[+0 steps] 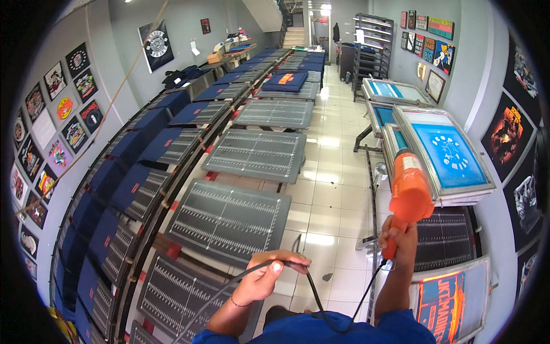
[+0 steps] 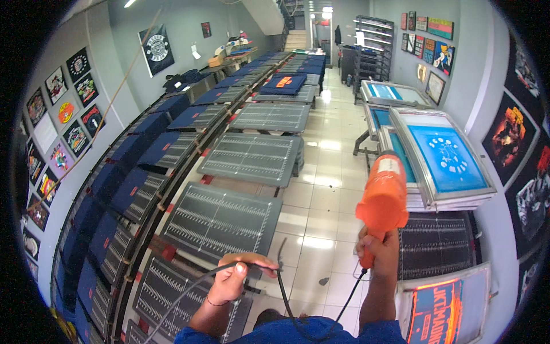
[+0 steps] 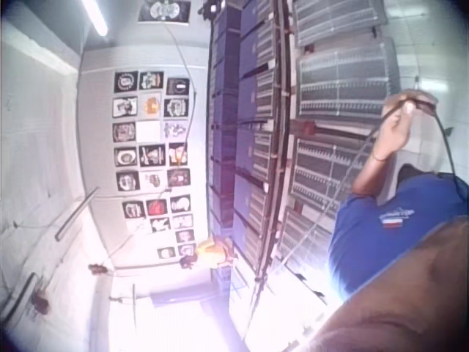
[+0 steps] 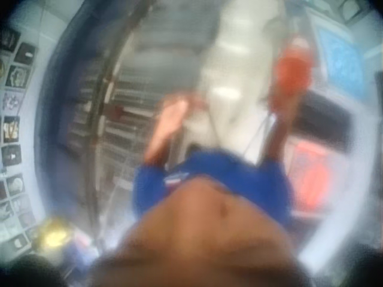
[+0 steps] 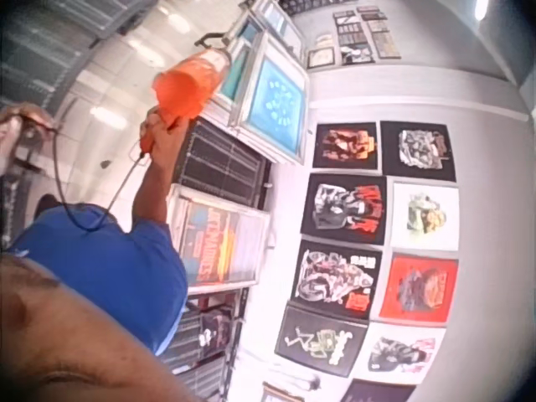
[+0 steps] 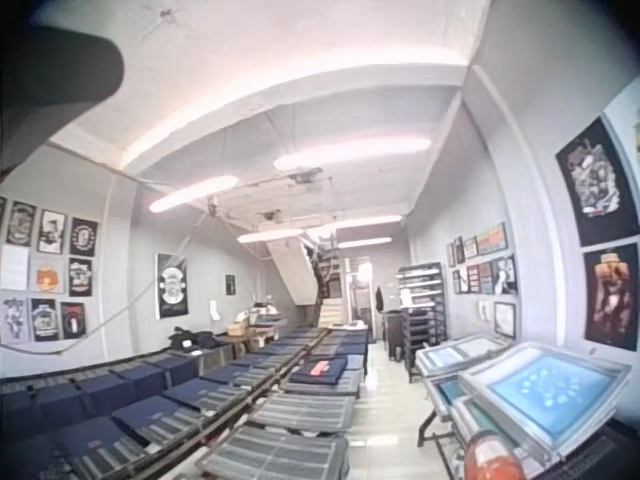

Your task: The person places dark shirts onto several print platens by hand, smoothing the fabric and aligning it before using a heat gun on some of the garments.

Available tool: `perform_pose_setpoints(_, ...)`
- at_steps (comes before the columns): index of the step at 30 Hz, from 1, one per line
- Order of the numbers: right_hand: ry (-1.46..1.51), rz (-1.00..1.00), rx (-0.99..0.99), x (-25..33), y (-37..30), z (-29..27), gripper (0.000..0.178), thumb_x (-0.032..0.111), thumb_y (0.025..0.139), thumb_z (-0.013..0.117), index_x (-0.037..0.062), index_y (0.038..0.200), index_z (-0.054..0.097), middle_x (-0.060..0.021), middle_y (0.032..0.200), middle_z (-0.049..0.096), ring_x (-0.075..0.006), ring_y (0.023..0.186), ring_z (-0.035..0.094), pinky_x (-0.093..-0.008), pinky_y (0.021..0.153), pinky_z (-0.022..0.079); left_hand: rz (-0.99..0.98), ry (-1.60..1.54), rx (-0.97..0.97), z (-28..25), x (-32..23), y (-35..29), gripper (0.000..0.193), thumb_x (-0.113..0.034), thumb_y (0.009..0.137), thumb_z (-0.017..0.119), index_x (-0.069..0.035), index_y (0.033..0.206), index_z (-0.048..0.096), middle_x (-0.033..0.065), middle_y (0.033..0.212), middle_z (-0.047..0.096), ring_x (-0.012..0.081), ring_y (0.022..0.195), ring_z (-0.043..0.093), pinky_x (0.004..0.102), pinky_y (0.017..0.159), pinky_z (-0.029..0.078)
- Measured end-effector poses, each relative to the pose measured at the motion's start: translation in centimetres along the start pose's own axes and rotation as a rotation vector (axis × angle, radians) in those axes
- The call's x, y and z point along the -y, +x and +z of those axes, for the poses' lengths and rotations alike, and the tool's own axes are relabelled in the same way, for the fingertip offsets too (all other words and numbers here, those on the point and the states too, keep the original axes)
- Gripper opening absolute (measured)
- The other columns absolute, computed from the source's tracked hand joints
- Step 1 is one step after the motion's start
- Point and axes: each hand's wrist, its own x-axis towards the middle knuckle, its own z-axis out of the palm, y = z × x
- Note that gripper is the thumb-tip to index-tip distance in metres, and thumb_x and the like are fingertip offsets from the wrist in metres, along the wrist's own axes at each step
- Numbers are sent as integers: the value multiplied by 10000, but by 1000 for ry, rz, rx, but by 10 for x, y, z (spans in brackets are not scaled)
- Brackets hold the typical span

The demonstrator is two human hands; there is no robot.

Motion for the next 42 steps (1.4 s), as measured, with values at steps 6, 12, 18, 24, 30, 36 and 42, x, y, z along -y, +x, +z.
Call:
perform_pose_setpoints(6,2,123,33,-61,148,-53,320,169,754,680,-7,937,484,-84,688,508,-135,460,513,-256,419,437,-158,-60,-51,-36,128,173,400,-268,1032,350,54,1126,569,160,1071,649,227,953,657,355,885,509)
perform_pose_setpoints(12,-84,229,-46,-105,325,-78,478,19,740,601,-7,1182,420,-76,721,526,-131,497,526,-250,447,457,-190,-89,-28,-84,250,369,416,-294,1030,370,50,1089,597,147,1053,656,218,939,659,331,869,518)
perform_pose_setpoints(18,-113,272,-92,-153,503,-119,576,7,743,598,1,1281,392,-65,729,536,-118,504,532,-248,452,464,-193,-66,-30,-132,356,561,468,-338,1030,347,59,1096,586,181,1061,647,247,939,659,368,880,521)
perform_pose_setpoints(24,-59,239,-148,-233,715,-161,567,16,770,604,25,1295,389,-59,738,539,-122,514,544,-243,471,471,-282,5,-35,-180,457,742,477,-354,1022,381,62,1091,604,150,1044,660,205,945,653,326,863,521)
perform_pose_setpoints(30,118,274,22,-291,966,-185,547,48,780,624,26,1280,403,-59,788,551,-118,543,557,-241,499,472,-399,88,-26,-201,546,911,501,-368,1020,384,70,1157,586,165,1105,641,224,989,642,328,895,502)
perform_pose_setpoints(36,80,318,135,-347,1182,-212,522,64,777,632,-4,1252,425,-63,810,558,-123,588,558,-260,555,478,-521,-12,-105,-247,677,1068,502,-360,1020,384,79,1174,574,173,1145,630,230,1012,633,323,902,495)
perform_pose_setpoints(42,-9,310,104,-414,1389,-255,488,81,796,615,-14,1239,432,-92,855,609,-158,724,614,-285,648,488,-510,-125,-76,-305,795,1271,503,-364,1020,385,72,1205,554,173,1169,620,231,1021,629,337,918,493)
